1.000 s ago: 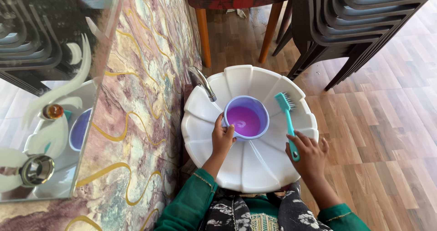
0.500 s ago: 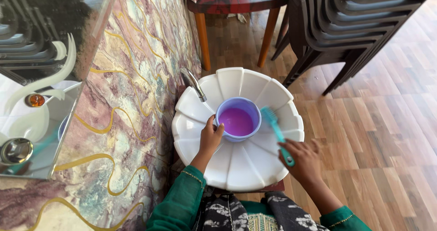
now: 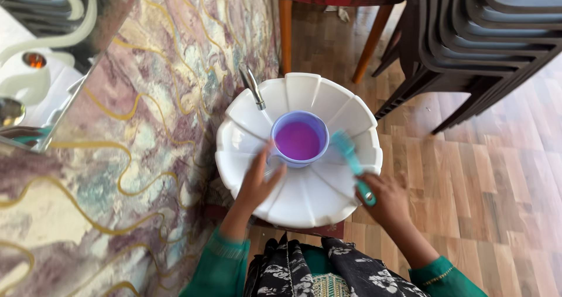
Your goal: The person washes a white flower-shaped basin using a teal brush and a purple cup filled with water. They scrub the basin's interior and exterior surfaces repeatedly, occasionally rinsing the brush in the cup.
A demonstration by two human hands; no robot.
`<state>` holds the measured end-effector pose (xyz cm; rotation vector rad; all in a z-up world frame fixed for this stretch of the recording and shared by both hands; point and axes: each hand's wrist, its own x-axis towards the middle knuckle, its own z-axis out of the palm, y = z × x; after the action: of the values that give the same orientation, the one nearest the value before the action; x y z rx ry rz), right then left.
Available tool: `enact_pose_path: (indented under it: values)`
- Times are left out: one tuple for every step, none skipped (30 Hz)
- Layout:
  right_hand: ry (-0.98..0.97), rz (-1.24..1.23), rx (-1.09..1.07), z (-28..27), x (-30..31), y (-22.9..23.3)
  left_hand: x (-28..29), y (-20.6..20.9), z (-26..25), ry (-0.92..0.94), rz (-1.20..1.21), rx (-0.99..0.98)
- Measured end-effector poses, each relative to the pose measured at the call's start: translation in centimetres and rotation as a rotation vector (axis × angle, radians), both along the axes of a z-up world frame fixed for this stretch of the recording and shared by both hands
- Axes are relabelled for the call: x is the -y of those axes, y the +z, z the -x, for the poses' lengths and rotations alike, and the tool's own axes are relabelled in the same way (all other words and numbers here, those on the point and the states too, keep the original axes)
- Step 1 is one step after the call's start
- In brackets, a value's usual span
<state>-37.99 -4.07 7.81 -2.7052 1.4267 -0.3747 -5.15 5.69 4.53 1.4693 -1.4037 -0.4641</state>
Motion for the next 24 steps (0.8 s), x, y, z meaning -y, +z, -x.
enact_pose_path:
  values:
    - [0.041, -0.009, 0.020, 0.3, -0.1, 0.2, -3.4, 0.0, 0.2, -0.255, -0.091, -0.133]
    - [0.083, -0.018, 0.039, 0.7, -0.5, 0.4, -6.6, -0.2, 0.8, -0.513, -0.202, -0.303]
    - [0.124, -0.025, 0.057, 1.0, -0.6, 0.6, -10.2, -0.4, 2.1, -0.459, -0.880, -0.448]
    - [0.118, 0.023, 0.068, 1.4, -0.1, 0.9, -12.0, -0.8, 2.9, -0.773, -0.324, -0.377]
    - [0.108, 0.068, 0.079, 1.9, 0.3, 1.2, -14.0, -1.4, 4.0, -0.799, -0.376, -0.553]
    - [0.098, 0.113, 0.091, 2.2, 0.6, 1.3, -16.1, -2.0, 5.6, -0.821, -0.426, -0.731]
    - [0.088, 0.098, 0.099, 2.5, 0.6, 1.3, -17.0, -2.9, 7.2, -0.828, -0.385, -0.708]
    - [0.078, 0.084, 0.108, 2.8, 0.5, 1.4, -17.0, -3.8, 8.9, -0.833, -0.344, -0.683]
    - [0.067, 0.073, 0.121, 2.9, 0.4, 1.5, -16.7, -4.2, 9.9, -0.839, -0.303, -0.652]
    - [0.119, 0.016, 0.137, 3.0, 0.3, 1.5, -16.1, -4.4, 11.2, -0.774, -0.318, -0.652]
    - [0.169, -0.043, 0.149, 3.3, 0.1, 1.5, -14.8, -4.2, 12.9, -0.711, -0.333, -0.656]
    - [0.219, -0.103, 0.160, 3.5, -0.1, 1.4, -13.2, -3.7, 13.9, -0.648, -0.311, -0.658]
    - [0.211, -0.061, 0.140, 3.5, 0.2, 1.4, -11.2, -3.0, 14.7, -0.588, -0.285, -0.659]
    - [0.203, -0.020, 0.121, 3.4, 0.8, 1.5, -9.1, -2.1, 15.3, -0.681, -0.250, -0.658]
    - [0.189, 0.022, 0.102, 3.4, 1.2, 1.6, -7.2, -1.2, 16.0, -0.779, -0.217, -0.655]
    - [0.160, 0.056, 0.127, 3.5, 1.6, 1.8, -5.9, -0.5, 17.3, -0.854, -0.239, -0.611]
    - [0.124, 0.095, 0.155, 3.6, 2.1, 2.0, -4.6, -0.1, 18.6, -0.936, -0.260, -0.561]
    - [0.089, 0.134, 0.183, 3.7, 2.3, 2.1, -4.1, -0.1, 20.1, -1.030, -0.365, -0.659]
    - [0.104, 0.064, 0.151, 3.5, 2.3, 2.0, -3.8, -0.4, 21.3, -1.123, -0.472, -0.752]
    - [0.119, -0.007, 0.119, 3.2, 1.9, 1.7, -3.5, -1.1, 22.0, -1.184, -0.471, -0.751]
    - [0.129, -0.082, 0.090, 3.1, 1.3, 1.3, -3.5, -2.2, 22.5, -1.244, -0.477, -0.751]
    - [0.170, -0.062, 0.118, 3.2, 0.6, 1.0, -3.5, -3.4, 22.9, -1.305, -0.484, -0.750]
    - [0.209, -0.045, 0.146, 3.0, -0.3, 0.6, -3.8, -4.7, 23.2, -1.289, -0.509, -0.673]
    - [0.248, -0.029, 0.174, 2.8, -0.6, 0.4, -3.9, -5.7, 23.3, -1.272, -0.533, -0.595]
